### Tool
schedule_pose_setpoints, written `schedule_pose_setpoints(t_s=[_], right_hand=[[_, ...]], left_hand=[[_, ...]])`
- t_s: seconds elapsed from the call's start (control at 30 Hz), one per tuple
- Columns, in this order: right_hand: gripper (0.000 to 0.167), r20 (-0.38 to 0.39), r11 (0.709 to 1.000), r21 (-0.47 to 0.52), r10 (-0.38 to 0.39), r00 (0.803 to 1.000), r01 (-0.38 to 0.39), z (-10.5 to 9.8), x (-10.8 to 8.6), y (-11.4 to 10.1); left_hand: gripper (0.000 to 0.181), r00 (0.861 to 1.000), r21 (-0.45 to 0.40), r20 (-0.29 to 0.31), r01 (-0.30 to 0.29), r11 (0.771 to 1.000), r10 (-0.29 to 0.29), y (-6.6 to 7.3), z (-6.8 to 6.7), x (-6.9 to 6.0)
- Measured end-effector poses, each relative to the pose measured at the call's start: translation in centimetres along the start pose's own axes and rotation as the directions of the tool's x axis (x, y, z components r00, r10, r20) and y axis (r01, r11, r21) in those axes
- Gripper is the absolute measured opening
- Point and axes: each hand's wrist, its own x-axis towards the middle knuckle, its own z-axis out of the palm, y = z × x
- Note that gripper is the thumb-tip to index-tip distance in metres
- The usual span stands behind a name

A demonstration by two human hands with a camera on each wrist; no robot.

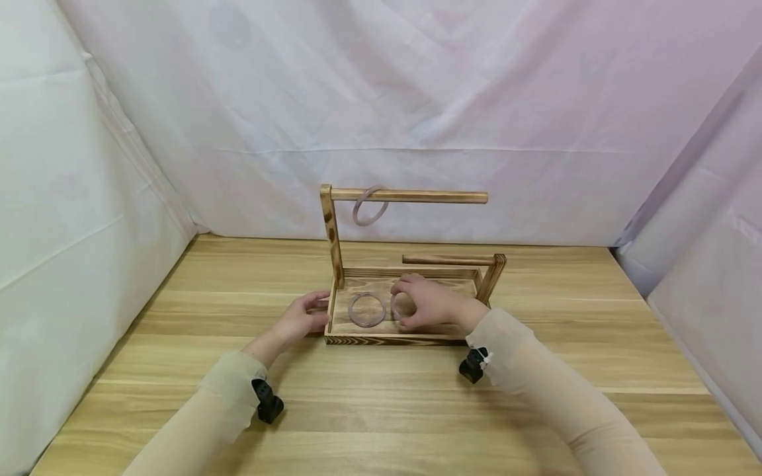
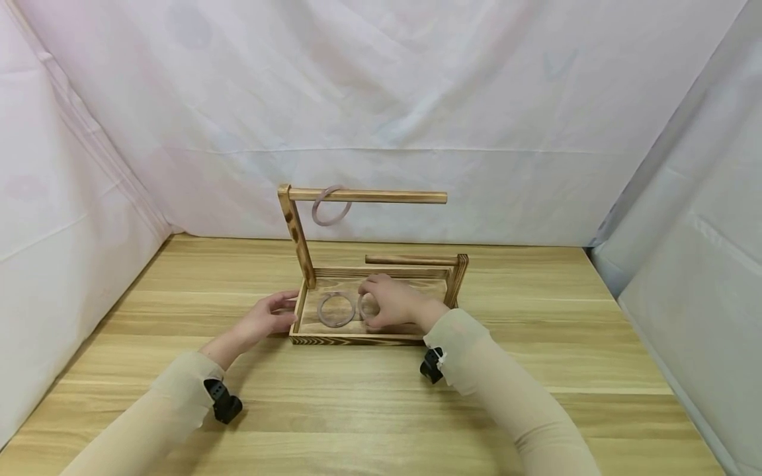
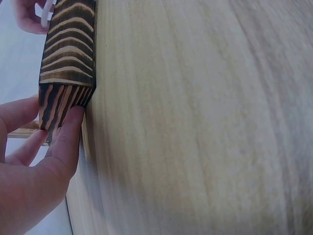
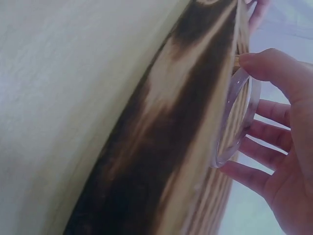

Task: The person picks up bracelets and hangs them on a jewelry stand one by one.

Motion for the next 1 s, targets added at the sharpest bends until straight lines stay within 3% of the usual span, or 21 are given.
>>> schedule_pose_setpoints(t_s=[0.47,1.0], right_hand=[[0.048,-0.025,0.996,-0.01,-0.085,0.996,0.085,-1.1,-0.8,-3.2],[0.05,-0.053,0.992,-0.006,-0.129,0.99,0.129,-2.5,-1.5,-4.1]], left_hand=[[0.057,1.0,-0.001,-0.003,-0.002,1.0,0.002,-0.2,-0.2,-0.1],[0.056,1.0,0.008,0.002,-0.005,1.0,0.005,0.0,-0.1,0.0]])
